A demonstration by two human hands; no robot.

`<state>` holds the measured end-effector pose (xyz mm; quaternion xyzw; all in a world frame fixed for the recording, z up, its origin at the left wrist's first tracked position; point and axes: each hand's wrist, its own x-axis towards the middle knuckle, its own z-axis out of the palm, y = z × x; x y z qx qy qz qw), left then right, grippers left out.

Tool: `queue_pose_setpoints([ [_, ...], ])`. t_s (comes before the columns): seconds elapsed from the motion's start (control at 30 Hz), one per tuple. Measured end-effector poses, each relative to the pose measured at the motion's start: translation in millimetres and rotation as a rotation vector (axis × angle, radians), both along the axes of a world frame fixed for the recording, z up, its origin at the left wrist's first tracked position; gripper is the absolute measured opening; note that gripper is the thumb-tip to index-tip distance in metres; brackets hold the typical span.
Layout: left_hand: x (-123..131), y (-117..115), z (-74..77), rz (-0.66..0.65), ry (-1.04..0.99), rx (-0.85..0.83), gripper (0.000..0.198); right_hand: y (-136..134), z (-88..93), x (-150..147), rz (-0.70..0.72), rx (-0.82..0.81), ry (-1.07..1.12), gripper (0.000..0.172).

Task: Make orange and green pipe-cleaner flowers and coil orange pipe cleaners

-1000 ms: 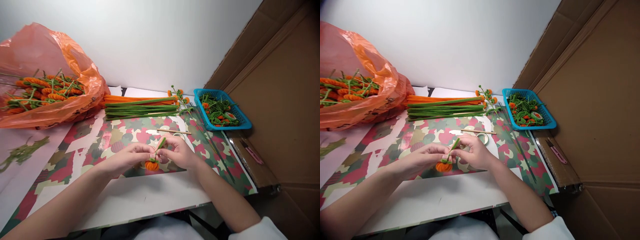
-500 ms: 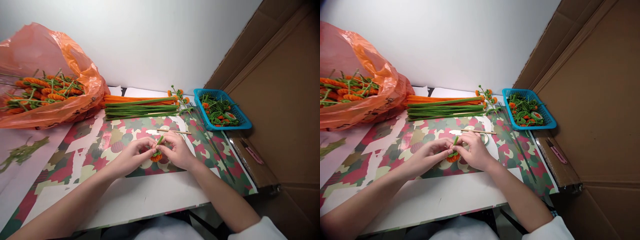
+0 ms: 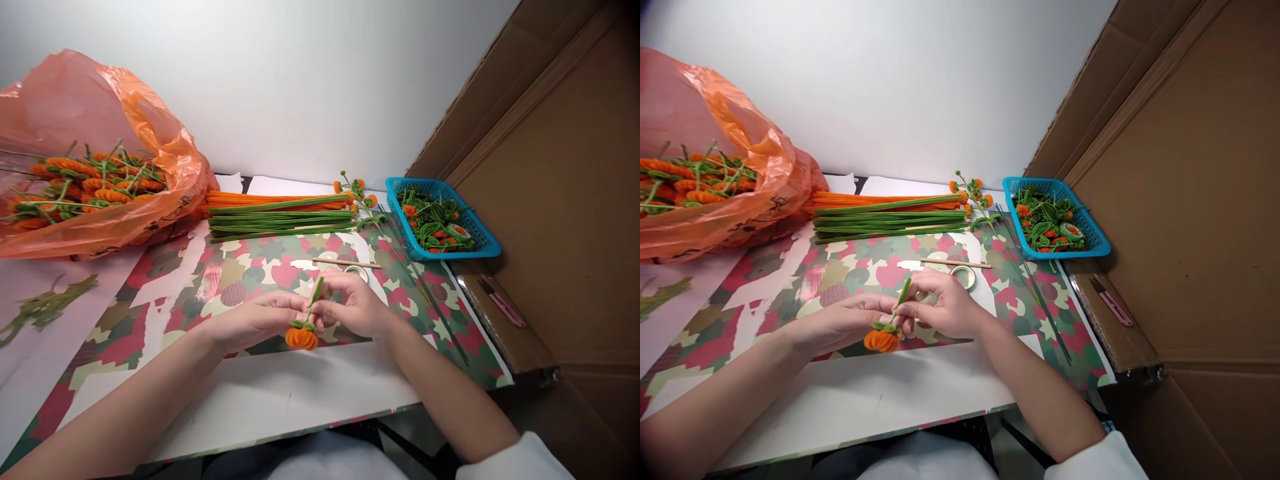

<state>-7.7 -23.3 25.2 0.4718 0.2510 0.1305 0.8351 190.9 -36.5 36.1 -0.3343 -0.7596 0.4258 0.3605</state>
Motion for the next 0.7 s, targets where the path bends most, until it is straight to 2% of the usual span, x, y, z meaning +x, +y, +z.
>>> queue_pose_setpoints([
  [0.13,-3.0,1.7,-2.5,0.055,0.119,0.121,0.021,-0.4,0.5,-0.6,-0.081,0.065,-0.054,0.018],
  [0.33,-3.8,-1.9,2.6,0.026,0.074,0.164,0.023,-2.0,3.5,-0.6,-0.046,0.078,-0.056,0.017],
  [0.43,-4.6,-2.3,2.3,0.037,0.117,0.174,0.025,-2.1,2.5,0.0,-0.071,0.079,-0.079,0.018],
  [0.57,-4.1,-1.4,0.3,0.199,0.168,0.221,0.027,-1.0,-0.3,2.0,-0.156,0.141,-0.145,0.017],
  [0.7,2.4,-3.4,4.8,0.315,0.274,0.444,0.026,-0.3,-1.5,1.7,-0.218,0.184,-0.199,0.021],
])
